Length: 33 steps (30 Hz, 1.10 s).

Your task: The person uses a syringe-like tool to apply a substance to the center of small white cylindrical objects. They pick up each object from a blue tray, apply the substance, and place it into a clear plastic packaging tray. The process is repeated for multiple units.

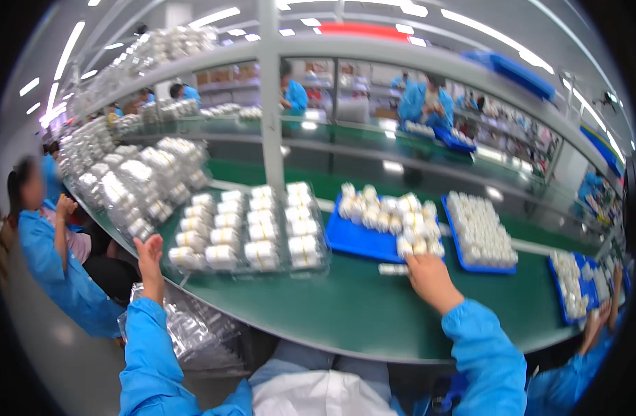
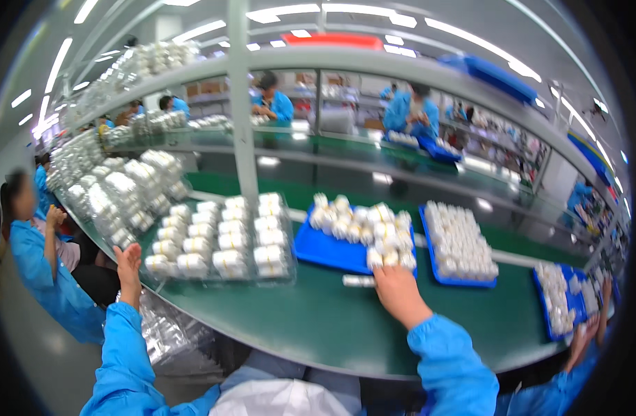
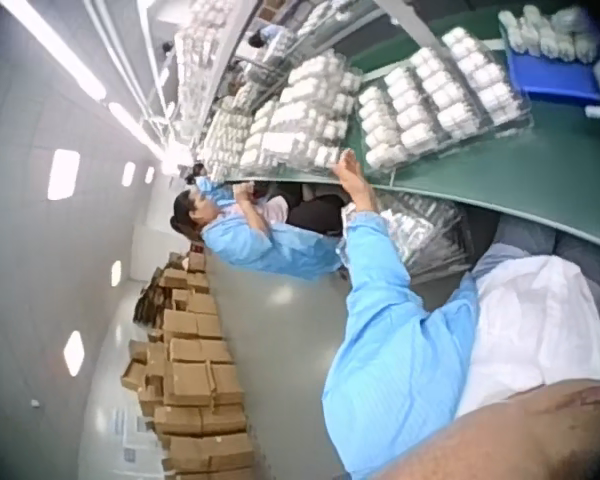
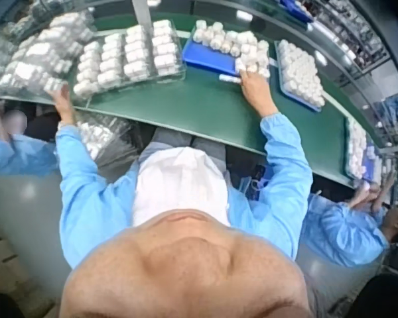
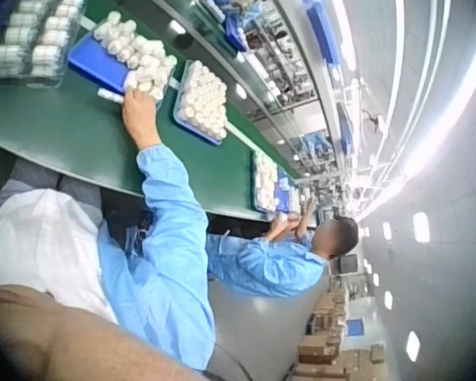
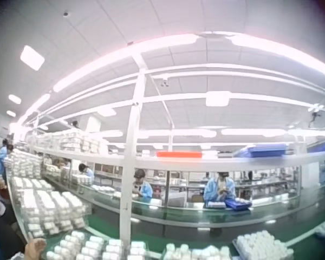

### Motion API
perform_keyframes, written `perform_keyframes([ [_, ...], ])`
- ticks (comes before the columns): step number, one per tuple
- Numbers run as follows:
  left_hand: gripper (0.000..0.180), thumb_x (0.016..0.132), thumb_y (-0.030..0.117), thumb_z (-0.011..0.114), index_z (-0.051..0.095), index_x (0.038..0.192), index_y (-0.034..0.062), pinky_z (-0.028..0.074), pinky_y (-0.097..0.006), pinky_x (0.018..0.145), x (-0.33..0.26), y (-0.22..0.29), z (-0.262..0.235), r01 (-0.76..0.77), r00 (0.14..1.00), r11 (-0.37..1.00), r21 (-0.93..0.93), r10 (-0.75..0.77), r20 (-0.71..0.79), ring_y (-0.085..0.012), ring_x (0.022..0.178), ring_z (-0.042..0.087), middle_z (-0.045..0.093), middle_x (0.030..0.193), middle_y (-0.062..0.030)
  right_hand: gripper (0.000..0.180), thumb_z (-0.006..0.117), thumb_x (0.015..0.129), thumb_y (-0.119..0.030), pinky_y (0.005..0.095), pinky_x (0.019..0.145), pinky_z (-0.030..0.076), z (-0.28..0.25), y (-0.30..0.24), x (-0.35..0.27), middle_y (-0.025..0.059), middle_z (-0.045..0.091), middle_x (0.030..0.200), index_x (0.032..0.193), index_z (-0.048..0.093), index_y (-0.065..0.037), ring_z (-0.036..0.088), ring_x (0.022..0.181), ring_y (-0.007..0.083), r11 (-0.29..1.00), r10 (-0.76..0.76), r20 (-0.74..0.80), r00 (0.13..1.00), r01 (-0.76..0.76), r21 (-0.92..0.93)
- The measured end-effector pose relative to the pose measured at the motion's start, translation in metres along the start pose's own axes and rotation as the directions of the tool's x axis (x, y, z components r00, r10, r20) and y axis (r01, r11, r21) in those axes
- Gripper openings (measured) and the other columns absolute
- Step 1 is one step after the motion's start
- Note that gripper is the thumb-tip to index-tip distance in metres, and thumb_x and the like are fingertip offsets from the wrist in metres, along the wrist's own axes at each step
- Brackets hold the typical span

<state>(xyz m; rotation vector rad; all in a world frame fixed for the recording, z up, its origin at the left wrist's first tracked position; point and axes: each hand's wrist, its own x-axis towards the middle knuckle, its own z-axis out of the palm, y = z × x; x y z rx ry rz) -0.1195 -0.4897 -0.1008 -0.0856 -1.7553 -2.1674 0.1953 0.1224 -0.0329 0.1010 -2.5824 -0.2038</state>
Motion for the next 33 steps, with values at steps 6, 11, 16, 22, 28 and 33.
perform_keyframes([
  [6,0.085,0.103,0.067,0.022,0.05,0.142,-0.0029,0.025,-0.039,0.119,0.003,-0.008,-0.017,-0.044,0.96,0.998,0.051,0.028,0.279,-0.0268,0.141,0.041,0.049,0.148,-0.0184,0.015,0.066,0.078,-0.007,0.0429,0.068,0.053,0.023,0.003,0.009,0.0118,0.062,0.083,0.093,0.061,-0.005,0.062,0.083,0.0312,0.999,-0.038,-0.036,0.999,0.038,-0.001],
  [11,0.083,0.102,0.068,0.023,0.045,0.147,0.0023,0.03,-0.039,0.115,-0.009,-0.003,0.008,-0.004,0.935,0.998,0.063,-0.018,0.354,-0.0283,0.136,0.044,0.046,0.149,-0.0174,0.015,0.067,0.077,-0.006,0.0416,0.069,0.054,0.015,0.008,0.004,0.0104,0.062,0.083,0.091,0.063,-0.006,0.062,0.084,0.029,1.0,-0.021,-0.054,0.998,0.021,0.003],
  [16,0.082,0.102,0.068,0.023,0.044,0.148,0.0027,0.031,-0.04,0.115,-0.008,-0.001,0.004,0.003,0.925,0.998,0.056,-0.024,0.379,-0.0281,0.137,0.045,0.045,0.15,-0.0173,0.023,0.066,0.077,-0.007,0.0414,0.069,0.053,-0.001,-0.01,-0.008,0.0113,0.061,0.084,0.1,0.064,-0.003,0.062,0.082,0.0292,0.998,-0.06,0.069,0.996,0.058,0.03],
  [22,0.081,0.103,0.068,0.023,0.044,0.148,0.0036,0.032,-0.041,0.115,-0.006,0.001,-0.001,0.024,0.912,0.999,0.023,-0.031,0.408,-0.0286,0.137,0.044,0.045,0.151,-0.0166,0.033,0.06,0.081,-0.007,0.0389,0.064,0.05,-0.04,-0.042,-0.036,0.0101,0.055,0.079,0.114,0.064,-0.004,0.059,0.077,0.027,0.992,-0.123,0.143,0.982,0.12,0.033],
  [28,0.078,0.104,0.066,0.022,0.043,0.149,0.0055,0.033,-0.044,0.114,-0.01,0.012,0.003,0.039,0.911,0.995,0.094,-0.074,0.405,-0.0295,0.136,0.045,0.046,0.15,-0.0166,0.042,0.061,0.078,-0.007,0.038,0.062,0.051,-0.086,-0.053,-0.077,0.0098,0.055,0.081,0.121,0.066,-0.009,0.059,0.076,0.0266,0.996,-0.085,0.255,0.963,0.083,0.016],
  [33,0.078,0.103,0.066,0.025,0.036,0.152,0.0068,0.034,-0.043,0.112,-0.017,0.027,0.011,0.182,0.877,0.977,0.11,-0.212,0.432,-0.0296,0.135,0.047,0.047,0.149,-0.0152,0.042,0.062,0.074,-0.006,0.0376,0.064,0.049,-0.108,-0.041,-0.113,0.0068,0.053,0.08,0.115,0.068,-0.01,0.057,0.077,0.0252,1.0,-0.018,0.283,0.959,0.018,0.001],
])
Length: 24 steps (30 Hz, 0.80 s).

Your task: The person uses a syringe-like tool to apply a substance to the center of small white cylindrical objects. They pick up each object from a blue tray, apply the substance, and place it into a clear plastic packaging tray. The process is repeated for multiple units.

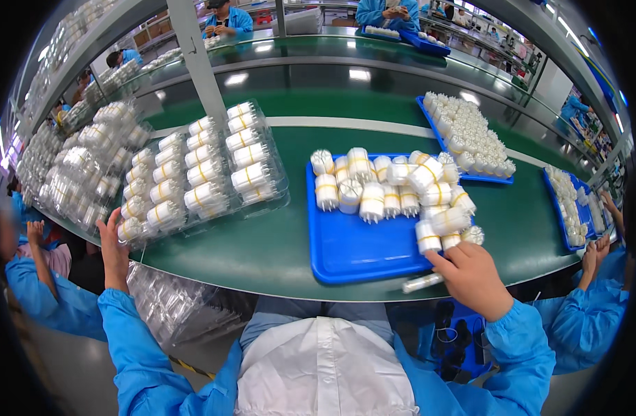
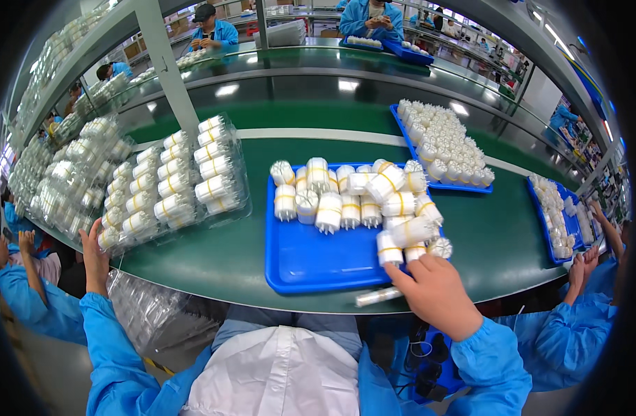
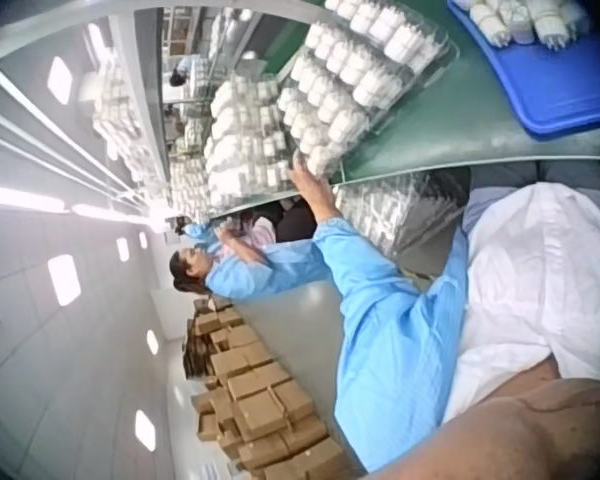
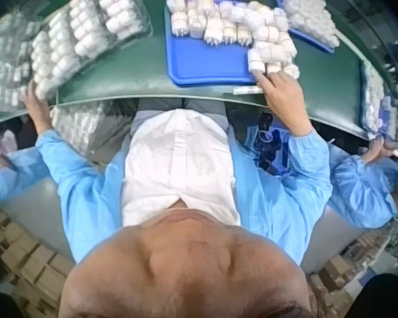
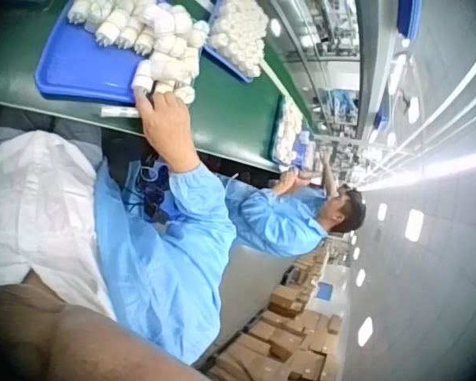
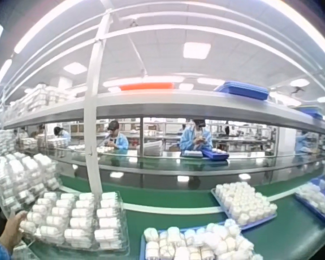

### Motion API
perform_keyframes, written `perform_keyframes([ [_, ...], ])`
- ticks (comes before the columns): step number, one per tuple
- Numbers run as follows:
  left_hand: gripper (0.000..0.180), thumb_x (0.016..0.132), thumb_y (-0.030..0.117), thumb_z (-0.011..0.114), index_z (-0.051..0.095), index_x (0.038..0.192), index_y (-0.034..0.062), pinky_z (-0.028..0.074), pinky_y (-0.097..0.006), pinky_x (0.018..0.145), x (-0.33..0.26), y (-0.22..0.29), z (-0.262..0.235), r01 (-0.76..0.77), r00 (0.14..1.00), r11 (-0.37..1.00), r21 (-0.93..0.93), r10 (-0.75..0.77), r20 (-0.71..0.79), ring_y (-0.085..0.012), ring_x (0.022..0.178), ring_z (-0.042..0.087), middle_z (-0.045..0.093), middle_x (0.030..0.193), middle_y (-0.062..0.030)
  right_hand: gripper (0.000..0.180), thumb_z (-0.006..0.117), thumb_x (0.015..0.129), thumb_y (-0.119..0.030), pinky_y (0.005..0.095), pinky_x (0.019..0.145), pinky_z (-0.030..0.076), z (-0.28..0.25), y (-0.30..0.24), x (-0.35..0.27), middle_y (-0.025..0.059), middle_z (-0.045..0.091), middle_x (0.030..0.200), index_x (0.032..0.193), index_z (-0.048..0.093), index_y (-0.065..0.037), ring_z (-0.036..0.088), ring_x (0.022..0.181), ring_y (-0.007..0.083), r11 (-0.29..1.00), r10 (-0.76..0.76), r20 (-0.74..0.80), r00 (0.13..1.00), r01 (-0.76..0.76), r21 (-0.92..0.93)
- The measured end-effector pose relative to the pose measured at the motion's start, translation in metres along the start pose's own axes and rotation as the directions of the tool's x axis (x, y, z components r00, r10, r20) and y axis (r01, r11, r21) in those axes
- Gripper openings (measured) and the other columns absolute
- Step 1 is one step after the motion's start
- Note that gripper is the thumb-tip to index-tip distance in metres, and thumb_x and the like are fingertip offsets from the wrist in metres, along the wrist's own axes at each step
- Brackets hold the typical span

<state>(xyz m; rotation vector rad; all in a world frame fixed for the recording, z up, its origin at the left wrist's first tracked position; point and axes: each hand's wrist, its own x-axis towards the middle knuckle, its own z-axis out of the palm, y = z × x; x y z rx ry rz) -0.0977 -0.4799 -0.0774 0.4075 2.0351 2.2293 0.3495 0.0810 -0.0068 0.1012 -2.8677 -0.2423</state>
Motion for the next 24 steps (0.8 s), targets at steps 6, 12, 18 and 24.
perform_keyframes([
  [6,0.09,0.094,0.055,0.062,0.025,0.156,0.0008,0.034,-0.038,0.114,-0.011,0.009,0.005,-0.007,0.989,0.877,0.481,-0.065,0.133,-0.0283,0.137,0.044,0.044,0.15,-0.0166,0.034,0.068,0.075,-0.006,0.0399,0.069,0.048,-0.007,0.003,-0.032,0.0072,0.063,0.092,0.109,0.07,-0.009,0.061,0.088,0.0255,0.993,0.112,-0.003,0.994,-0.112,0.028],
  [12,0.121,0.064,0.037,0.091,0.022,0.154,-0.0068,0.032,-0.038,0.115,-0.054,0.036,0.063,-0.2,0.956,0.629,0.751,-0.041,0.29,-0.0329,0.139,0.042,0.042,0.15,-0.023,0.03,0.07,0.078,-0.009,0.0402,0.071,0.049,-0.008,0.004,-0.037,0.0073,0.063,0.093,0.108,0.069,-0.008,0.061,0.091,0.0264,0.994,0.104,-0.02,0.994,-0.103,0.032],
  [18,0.109,0.07,0.028,0.088,0.025,0.149,-0.0119,0.042,-0.042,0.109,-0.094,0.043,0.154,-0.244,0.968,0.335,0.91,0.034,0.248,-0.0435,0.13,0.049,0.042,0.143,-0.032,0.03,0.07,0.078,-0.009,0.0406,0.071,0.05,-0.006,0.007,-0.039,0.0076,0.063,0.094,0.108,0.069,-0.008,0.061,0.092,0.0269,0.996,0.087,-0.031,0.996,-0.086,0.036],
  [24,0.101,0.077,0.022,0.084,0.022,0.151,-0.0067,0.05,-0.045,0.103,-0.105,0.045,0.222,-0.456,0.833,0.563,0.689,-0.003,0.554,-0.0411,0.122,0.055,0.038,0.144,-0.0275,0.031,0.069,0.077,-0.008,0.0408,0.073,0.051,-0.004,0.005,-0.043,0.0086,0.062,0.095,0.109,0.068,-0.007,0.061,0.093,0.0281,0.994,0.1,-0.034,0.994,-0.099,0.037],
])
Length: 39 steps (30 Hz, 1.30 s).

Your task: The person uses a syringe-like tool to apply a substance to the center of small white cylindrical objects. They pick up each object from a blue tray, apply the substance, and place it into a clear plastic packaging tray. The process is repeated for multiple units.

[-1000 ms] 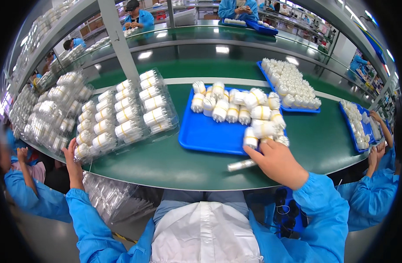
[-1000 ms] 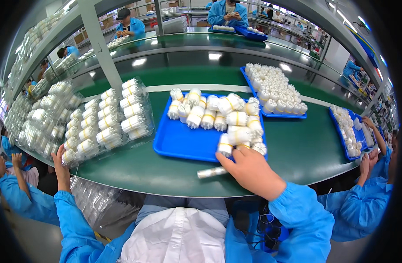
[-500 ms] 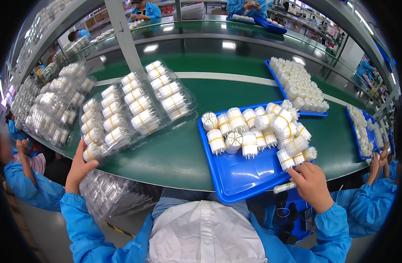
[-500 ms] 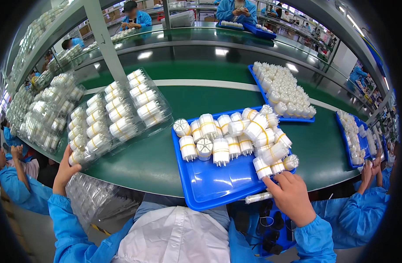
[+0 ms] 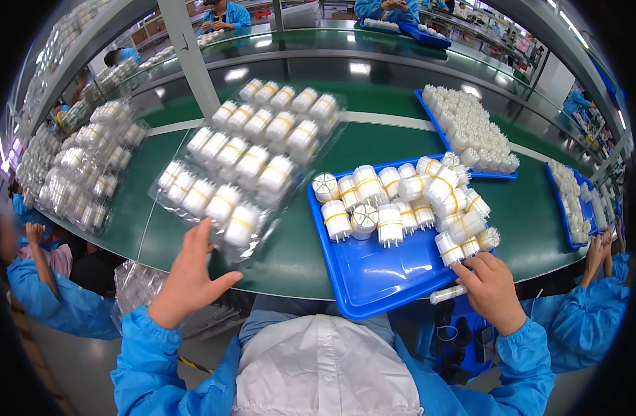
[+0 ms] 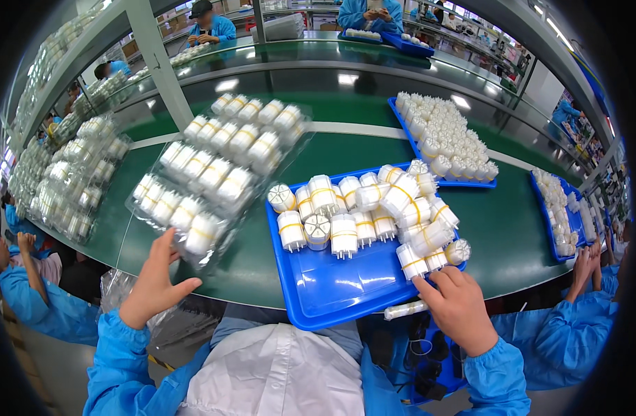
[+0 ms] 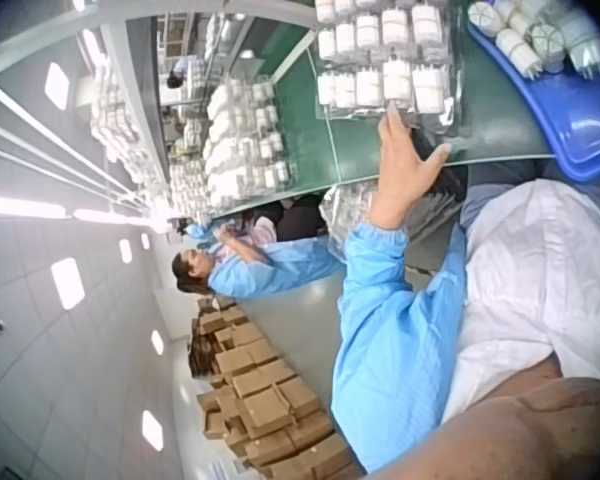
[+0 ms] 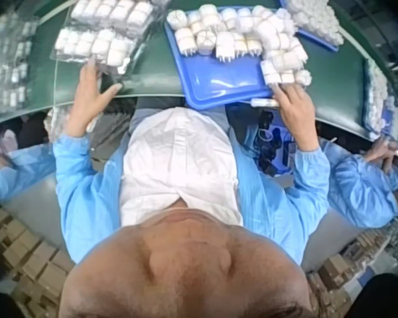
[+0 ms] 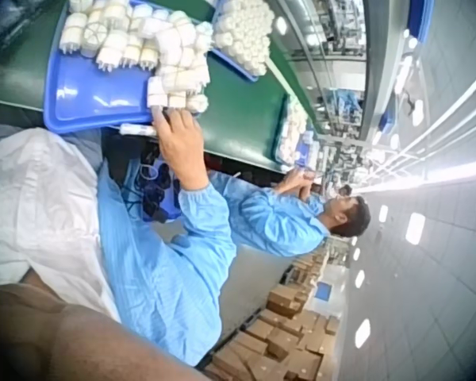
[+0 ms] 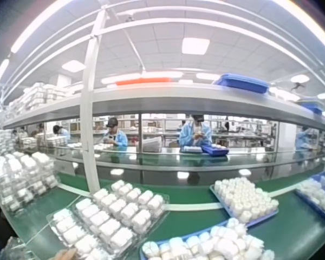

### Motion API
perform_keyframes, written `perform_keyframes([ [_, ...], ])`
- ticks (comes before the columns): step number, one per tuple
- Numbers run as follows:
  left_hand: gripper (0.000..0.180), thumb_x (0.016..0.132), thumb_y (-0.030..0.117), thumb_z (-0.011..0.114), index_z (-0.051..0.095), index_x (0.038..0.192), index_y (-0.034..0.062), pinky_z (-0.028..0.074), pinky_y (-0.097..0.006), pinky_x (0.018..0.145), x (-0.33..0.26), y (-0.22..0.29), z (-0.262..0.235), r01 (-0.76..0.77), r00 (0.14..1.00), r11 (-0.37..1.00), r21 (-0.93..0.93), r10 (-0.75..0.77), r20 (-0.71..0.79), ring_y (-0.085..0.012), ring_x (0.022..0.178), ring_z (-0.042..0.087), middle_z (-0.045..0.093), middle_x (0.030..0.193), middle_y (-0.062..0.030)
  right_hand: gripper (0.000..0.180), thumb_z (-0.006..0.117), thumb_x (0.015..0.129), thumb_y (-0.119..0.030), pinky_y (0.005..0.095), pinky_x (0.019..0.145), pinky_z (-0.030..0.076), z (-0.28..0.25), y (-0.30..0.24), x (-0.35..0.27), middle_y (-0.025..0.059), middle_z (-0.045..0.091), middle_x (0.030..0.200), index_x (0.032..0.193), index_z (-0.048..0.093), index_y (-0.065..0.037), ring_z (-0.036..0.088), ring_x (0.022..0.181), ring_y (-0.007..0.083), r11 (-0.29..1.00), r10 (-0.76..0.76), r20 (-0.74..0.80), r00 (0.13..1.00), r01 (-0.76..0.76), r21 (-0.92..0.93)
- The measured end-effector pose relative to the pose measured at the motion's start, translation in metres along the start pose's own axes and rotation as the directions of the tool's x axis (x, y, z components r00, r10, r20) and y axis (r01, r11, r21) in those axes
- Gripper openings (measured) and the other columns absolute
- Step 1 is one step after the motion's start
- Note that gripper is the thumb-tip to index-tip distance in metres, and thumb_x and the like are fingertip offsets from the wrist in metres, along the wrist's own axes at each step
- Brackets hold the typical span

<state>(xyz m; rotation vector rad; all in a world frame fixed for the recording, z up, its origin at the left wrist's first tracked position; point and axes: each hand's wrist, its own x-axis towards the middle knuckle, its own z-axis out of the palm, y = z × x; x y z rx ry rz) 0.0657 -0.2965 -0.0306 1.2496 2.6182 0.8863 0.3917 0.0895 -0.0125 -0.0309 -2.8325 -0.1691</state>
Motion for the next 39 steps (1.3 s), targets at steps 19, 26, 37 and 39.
perform_keyframes([
  [19,0.058,0.093,-0.006,0.051,0.034,0.148,0.0014,0.052,-0.044,0.088,0.212,0.006,0.09,-0.335,0.935,0.942,0.013,0.334,-0.118,-0.0355,0.1,0.066,0.056,0.12,-0.0239,0.027,0.071,0.075,-0.006,0.0396,0.068,0.053,-0.022,-0.003,0.019,0.01,0.066,0.092,0.102,0.068,-0.002,0.065,0.082,0.0288,0.995,0.033,0.053,0.998,-0.038,0.095],
  [26,0.052,0.092,-0.007,0.048,0.043,0.143,-0.0006,0.055,-0.039,0.079,0.258,0.011,0.101,-0.383,0.921,0.911,-0.152,0.366,-0.132,-0.03,0.09,0.068,0.063,0.116,-0.0213,0.019,0.067,0.083,-0.007,0.0405,0.067,0.052,-0.061,0.023,0.128,0.0136,0.065,0.082,0.1,0.066,-0.002,0.065,0.076,0.0324,0.897,0.044,0.025,0.999,-0.051,0.439],
  [37,0.079,0.101,0.061,0.041,0.057,0.128,-0.0113,0.046,-0.048,0.092,0.354,-0.111,0.005,0.246,0.905,0.884,-0.398,-0.356,-0.232,-0.0365,0.107,0.063,0.066,0.114,-0.026,0.034,0.063,0.096,-0.033,0.0351,0.069,0.049,0.117,0.125,0.363,0.0069,0.06,0.098,0.115,0.058,-0.005,0.058,0.083,0.0165,0.201,0.33,0.478,0.814,-0.555,0.807],
  [39,0.086,0.1,0.066,0.04,0.053,0.133,-0.013,0.045,-0.047,0.097,0.357,-0.114,0.004,0.377,0.868,0.733,-0.566,-0.493,-0.061,-0.036,0.111,0.061,0.065,0.117,-0.0251,0.043,0.06,0.099,-0.033,0.0367,0.076,0.053,0.129,0.106,0.371,0.0079,0.058,0.108,0.133,0.05,-0.008,0.056,0.093,0.0183,0.129,0.294,0.507,0.81,-0.559,0.819],
])
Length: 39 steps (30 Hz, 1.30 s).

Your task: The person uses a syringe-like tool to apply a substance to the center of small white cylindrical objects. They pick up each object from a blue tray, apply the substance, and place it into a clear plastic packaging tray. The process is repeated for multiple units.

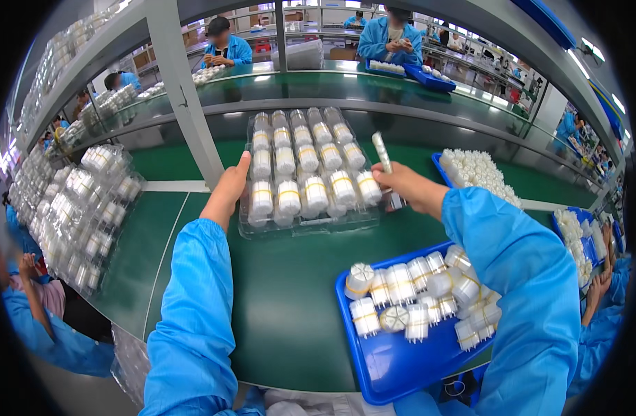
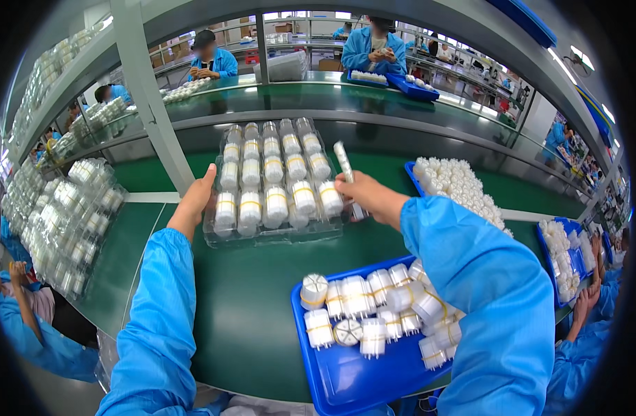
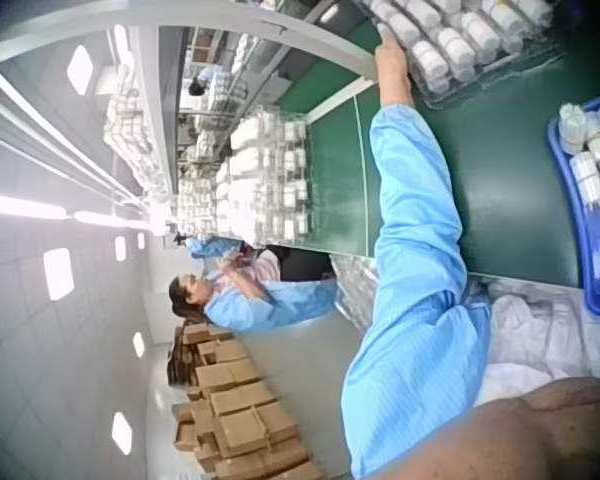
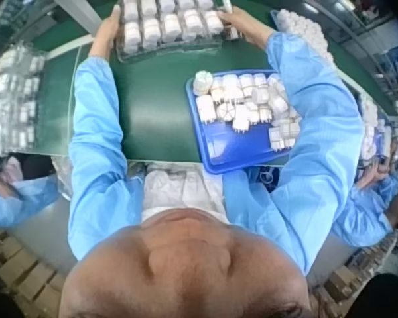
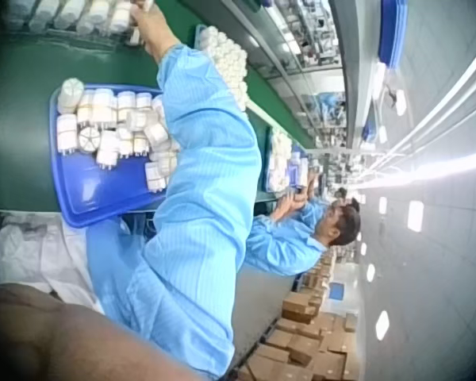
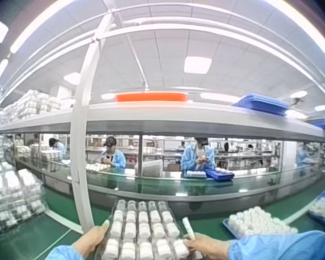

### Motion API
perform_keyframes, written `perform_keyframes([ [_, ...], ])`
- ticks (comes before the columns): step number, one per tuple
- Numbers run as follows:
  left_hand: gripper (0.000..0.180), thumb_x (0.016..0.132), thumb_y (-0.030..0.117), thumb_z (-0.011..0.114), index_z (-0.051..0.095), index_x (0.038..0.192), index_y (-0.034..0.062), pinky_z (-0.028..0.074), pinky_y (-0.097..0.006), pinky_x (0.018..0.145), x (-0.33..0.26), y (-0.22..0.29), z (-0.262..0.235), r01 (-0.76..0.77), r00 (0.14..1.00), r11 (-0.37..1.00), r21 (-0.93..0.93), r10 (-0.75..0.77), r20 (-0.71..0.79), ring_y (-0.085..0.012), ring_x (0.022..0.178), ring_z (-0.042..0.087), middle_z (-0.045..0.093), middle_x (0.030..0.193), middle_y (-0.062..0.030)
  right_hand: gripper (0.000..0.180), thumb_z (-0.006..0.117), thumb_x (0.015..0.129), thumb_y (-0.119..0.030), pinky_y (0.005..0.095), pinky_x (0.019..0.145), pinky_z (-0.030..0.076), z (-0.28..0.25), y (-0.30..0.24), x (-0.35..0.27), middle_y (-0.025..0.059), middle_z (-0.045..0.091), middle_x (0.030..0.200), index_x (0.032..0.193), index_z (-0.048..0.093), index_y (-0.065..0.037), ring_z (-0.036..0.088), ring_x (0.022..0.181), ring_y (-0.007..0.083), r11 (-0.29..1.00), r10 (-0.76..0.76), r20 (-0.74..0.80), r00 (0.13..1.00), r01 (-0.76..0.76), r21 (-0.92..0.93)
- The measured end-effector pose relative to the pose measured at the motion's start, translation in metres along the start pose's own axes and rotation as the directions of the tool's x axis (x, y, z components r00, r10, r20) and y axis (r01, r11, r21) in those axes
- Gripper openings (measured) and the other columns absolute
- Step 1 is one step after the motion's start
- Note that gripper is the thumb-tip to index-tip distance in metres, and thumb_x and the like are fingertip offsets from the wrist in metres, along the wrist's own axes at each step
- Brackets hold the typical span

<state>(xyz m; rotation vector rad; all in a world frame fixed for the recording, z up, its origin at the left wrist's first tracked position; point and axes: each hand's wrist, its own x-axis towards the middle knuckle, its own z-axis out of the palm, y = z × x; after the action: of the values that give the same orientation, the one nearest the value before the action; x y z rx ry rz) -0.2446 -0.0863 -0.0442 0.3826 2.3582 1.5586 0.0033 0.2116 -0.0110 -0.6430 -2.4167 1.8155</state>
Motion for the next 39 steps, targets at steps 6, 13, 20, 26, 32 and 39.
perform_keyframes([
  [6,0.052,0.102,0.043,0.053,0.058,0.128,-0.0016,0.049,-0.041,0.094,0.013,-0.005,0.006,0.077,0.974,0.836,-0.543,0.053,0.221,-0.0274,0.11,0.06,0.063,0.122,-0.0162,0.043,0.053,0.103,-0.037,0.048,0.089,0.054,0.023,-0.009,-0.026,0.0042,0.055,0.123,0.138,0.046,-0.013,0.054,0.107,0.0188,0.956,0.216,0.012,0.976,-0.215,0.199],
  [13,0.037,0.105,0.029,0.049,0.055,0.123,-0.0026,0.05,-0.043,0.095,0.03,-0.002,0.011,0.147,0.964,0.736,-0.66,0.042,0.262,-0.0256,0.107,0.062,0.064,0.114,-0.0128,0.036,0.053,0.101,-0.027,0.0429,0.086,0.054,0.029,-0.01,-0.032,0.0051,0.056,0.122,0.133,0.048,-0.01,0.054,0.111,0.0198,0.909,0.214,-0.005,0.977,-0.198,0.367],
  [20,0.031,0.105,0.024,0.05,0.056,0.121,-0.0012,0.052,-0.04,0.09,0.048,-0.006,0.015,0.029,0.941,0.72,-0.694,0.215,0.262,-0.0233,0.101,0.063,0.064,0.109,-0.0105,0.043,0.053,0.102,-0.027,0.0402,0.085,0.058,0.037,-0.002,-0.034,0.0073,0.05,0.126,0.139,0.045,-0.009,0.055,0.107,0.0235,0.885,0.239,0.019,0.971,-0.226,0.407],
  [26,0.031,0.103,0.026,0.055,0.061,0.122,0.0017,0.054,-0.037,0.086,0.065,-0.016,0.006,-0.001,0.936,0.742,-0.67,0.237,0.26,-0.0211,0.099,0.065,0.068,0.112,-0.0101,0.034,0.052,0.102,-0.029,0.0333,0.085,0.044,0.04,0.005,-0.017,0.003,0.054,0.113,0.131,0.05,-0.011,0.049,0.096,0.0164,0.921,0.109,0.066,0.992,-0.126,0.369],
  [32,0.032,0.103,0.027,0.056,0.06,0.118,-0.0003,0.054,-0.038,0.082,0.073,-0.018,0.002,0.037,0.961,0.748,-0.663,0.156,0.229,-0.0222,0.092,0.063,0.063,0.101,-0.0081,0.032,0.051,0.101,-0.03,0.035,0.085,0.043,0.043,-0.01,0.0,0.002,0.057,0.109,0.128,0.052,-0.012,0.052,0.097,0.0159,0.928,0.077,0.037,0.996,-0.085,0.363],
  [39,0.029,0.104,0.025,0.054,0.06,0.115,-0.0004,0.054,-0.039,0.08,0.076,-0.021,0.017,0.02,0.959,0.672,-0.741,0.197,0.204,-0.0225,0.094,0.063,0.064,0.103,-0.0103,0.034,0.049,0.102,-0.03,0.0395,0.081,0.053,0.023,-0.016,0.023,0.0069,0.064,0.11,0.126,0.055,-0.007,0.063,0.095,0.0205,0.921,0.111,0.002,0.994,-0.104,0.376],
])
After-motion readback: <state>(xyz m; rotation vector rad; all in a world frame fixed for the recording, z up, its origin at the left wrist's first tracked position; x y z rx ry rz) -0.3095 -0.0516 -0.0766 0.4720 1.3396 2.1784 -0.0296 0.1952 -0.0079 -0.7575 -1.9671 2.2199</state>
